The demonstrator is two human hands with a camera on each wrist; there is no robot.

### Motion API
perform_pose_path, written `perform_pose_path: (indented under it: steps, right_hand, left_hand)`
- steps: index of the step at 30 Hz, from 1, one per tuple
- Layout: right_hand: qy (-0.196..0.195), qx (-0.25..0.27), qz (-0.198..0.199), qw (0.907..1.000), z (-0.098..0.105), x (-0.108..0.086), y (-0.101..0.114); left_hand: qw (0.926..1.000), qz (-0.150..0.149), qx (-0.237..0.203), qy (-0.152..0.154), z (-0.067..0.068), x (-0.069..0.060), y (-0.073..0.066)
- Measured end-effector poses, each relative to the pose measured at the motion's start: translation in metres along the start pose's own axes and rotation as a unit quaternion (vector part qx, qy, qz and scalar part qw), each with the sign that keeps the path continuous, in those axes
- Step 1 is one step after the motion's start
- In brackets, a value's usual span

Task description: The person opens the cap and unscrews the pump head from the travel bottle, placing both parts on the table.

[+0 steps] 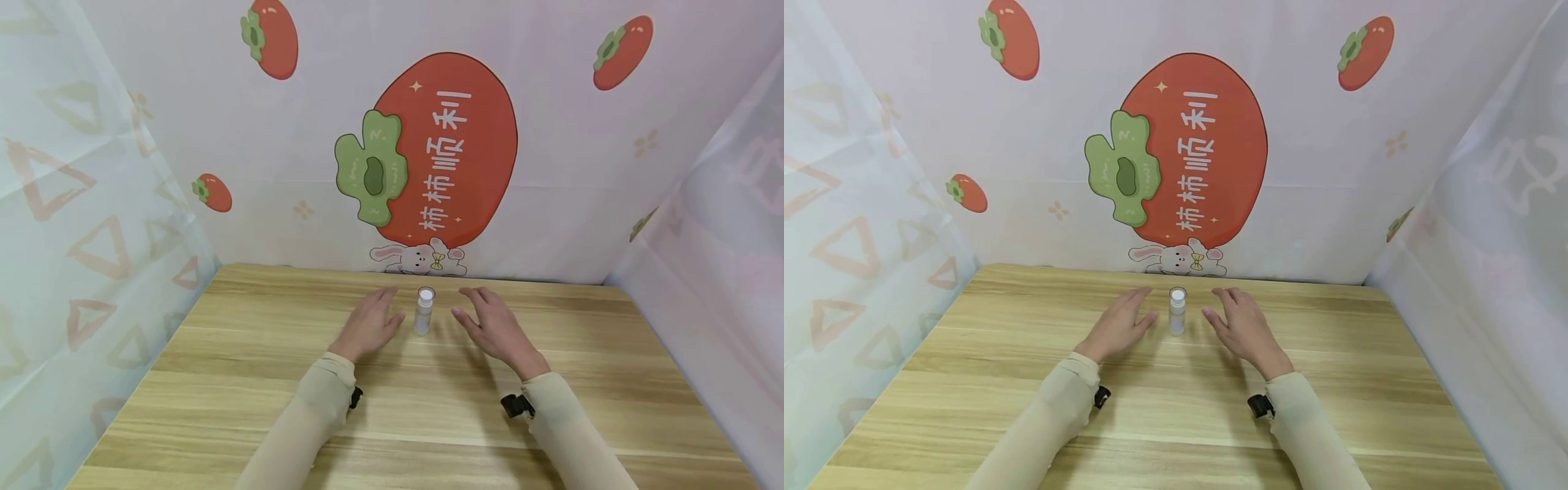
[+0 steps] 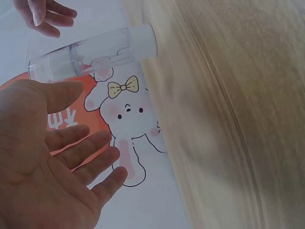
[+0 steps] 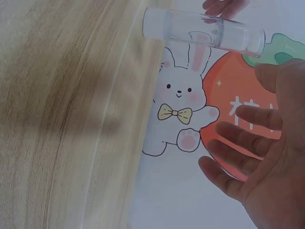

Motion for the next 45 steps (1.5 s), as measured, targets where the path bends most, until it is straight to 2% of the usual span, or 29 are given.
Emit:
perform_pose_path:
  steps: [13, 24, 29, 38, 45]
  right_hand:
    - [0.011, 0.019, 0.003, 0.9998, -0.004, 0.003, 0.007]
    - [0.022, 0.024, -0.002, 0.9995, -0.005, 0.004, 0.01]
    - [0.025, 0.027, 0.0, 0.9993, -0.006, 0.004, 0.012]
    - [0.029, 0.041, -0.012, 0.9987, -0.007, 0.005, 0.014]
    - [0.029, 0.052, -0.006, 0.9982, -0.008, 0.005, 0.016]
  left_hand:
    - [0.9975, 0.013, -0.061, 0.032, -0.015, 0.003, -0.007]
    - [0.9886, 0.022, -0.137, 0.059, -0.025, 0.006, -0.017]
    - [0.9863, 0.017, -0.153, 0.059, -0.026, 0.007, -0.02]
    - [0.9801, 0.031, -0.186, 0.062, -0.033, 0.012, -0.021]
    - [0.9759, 0.032, -0.208, 0.059, -0.037, 0.014, -0.022]
Point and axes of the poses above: each hand's wrist, its own x-axis towards the middle knuckle, its own z-axis out of the back of the hand, y = z × x, the point moved 6 cm from there along x, towards the middle knuckle, and after that the axes turned 8 degrees about x, right-handed, at the moved point
